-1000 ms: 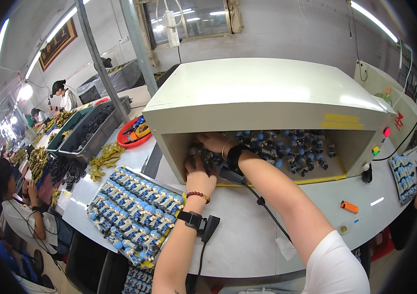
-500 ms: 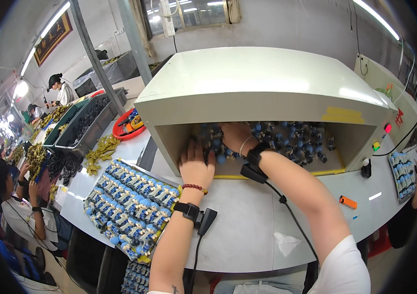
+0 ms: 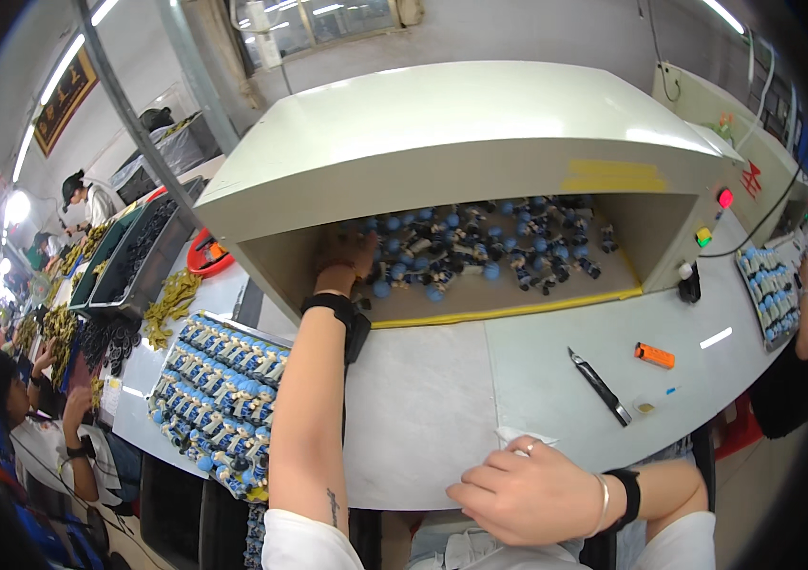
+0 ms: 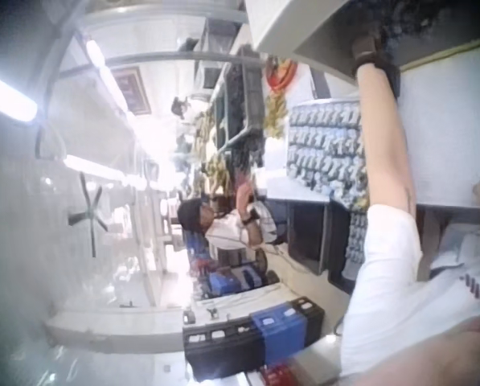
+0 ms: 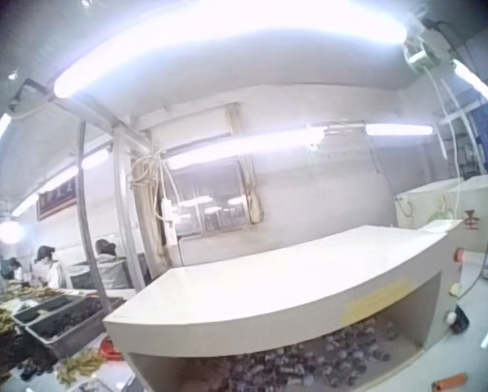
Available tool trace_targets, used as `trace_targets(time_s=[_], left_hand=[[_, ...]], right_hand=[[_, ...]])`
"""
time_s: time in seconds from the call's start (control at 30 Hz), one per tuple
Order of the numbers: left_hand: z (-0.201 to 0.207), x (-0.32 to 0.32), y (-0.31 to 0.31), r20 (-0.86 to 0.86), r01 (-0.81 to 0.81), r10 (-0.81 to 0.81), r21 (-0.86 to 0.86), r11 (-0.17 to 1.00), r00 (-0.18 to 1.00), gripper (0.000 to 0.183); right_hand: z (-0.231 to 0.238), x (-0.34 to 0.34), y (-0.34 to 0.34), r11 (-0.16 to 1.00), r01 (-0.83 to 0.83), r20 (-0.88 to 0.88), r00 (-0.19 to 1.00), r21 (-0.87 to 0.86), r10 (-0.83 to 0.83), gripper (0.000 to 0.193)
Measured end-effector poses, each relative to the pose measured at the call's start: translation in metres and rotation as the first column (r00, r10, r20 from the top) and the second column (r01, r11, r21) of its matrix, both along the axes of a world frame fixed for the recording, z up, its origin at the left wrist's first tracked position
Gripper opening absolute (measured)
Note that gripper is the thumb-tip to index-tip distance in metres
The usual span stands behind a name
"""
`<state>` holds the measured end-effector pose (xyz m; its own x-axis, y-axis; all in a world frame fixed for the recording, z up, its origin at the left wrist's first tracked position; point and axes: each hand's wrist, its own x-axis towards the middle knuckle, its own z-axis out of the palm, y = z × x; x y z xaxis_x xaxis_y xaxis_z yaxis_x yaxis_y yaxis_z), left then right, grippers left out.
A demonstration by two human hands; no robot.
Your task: Glue and assemble small plastic figurines in a factory setting.
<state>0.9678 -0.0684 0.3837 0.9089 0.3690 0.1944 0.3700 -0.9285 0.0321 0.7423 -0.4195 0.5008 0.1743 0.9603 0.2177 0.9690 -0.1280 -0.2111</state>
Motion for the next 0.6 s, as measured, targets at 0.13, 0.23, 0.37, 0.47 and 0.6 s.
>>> trace_targets(time_s=[0.13,0.23,0.37,0.47,0.6], left_hand=[[-0.001,0.016,0.028,0.029,-0.046,0.043,0.087,0.995,0.999,0.045],[0.027,0.013,-0.009,0.081,-0.169,0.178,-0.104,0.980,0.981,0.046],[0.024,0.021,0.017,0.034,-0.094,0.100,-0.152,0.984,0.994,0.044],[0.025,0.020,0.007,0.174,-0.096,0.130,-0.192,0.977,0.976,0.045],[0.021,0.008,0.014,0.329,-0.039,0.085,-0.143,0.989,0.940,0.054]], right_hand=[[-0.005,-0.021,-0.022,0.993,0.111,-0.203,0.974,0.039,-0.101,0.023],[-0.020,-0.022,-0.044,0.987,0.159,-0.346,0.928,0.025,-0.141,0.023],[-0.034,-0.030,-0.070,0.977,0.214,-0.530,0.827,-0.011,-0.187,0.023],[-0.036,-0.029,-0.085,0.957,0.291,-0.624,0.747,-0.007,-0.231,0.021],[-0.045,-0.029,-0.097,0.934,0.354,-0.695,0.683,0.047,-0.225,0.018]])
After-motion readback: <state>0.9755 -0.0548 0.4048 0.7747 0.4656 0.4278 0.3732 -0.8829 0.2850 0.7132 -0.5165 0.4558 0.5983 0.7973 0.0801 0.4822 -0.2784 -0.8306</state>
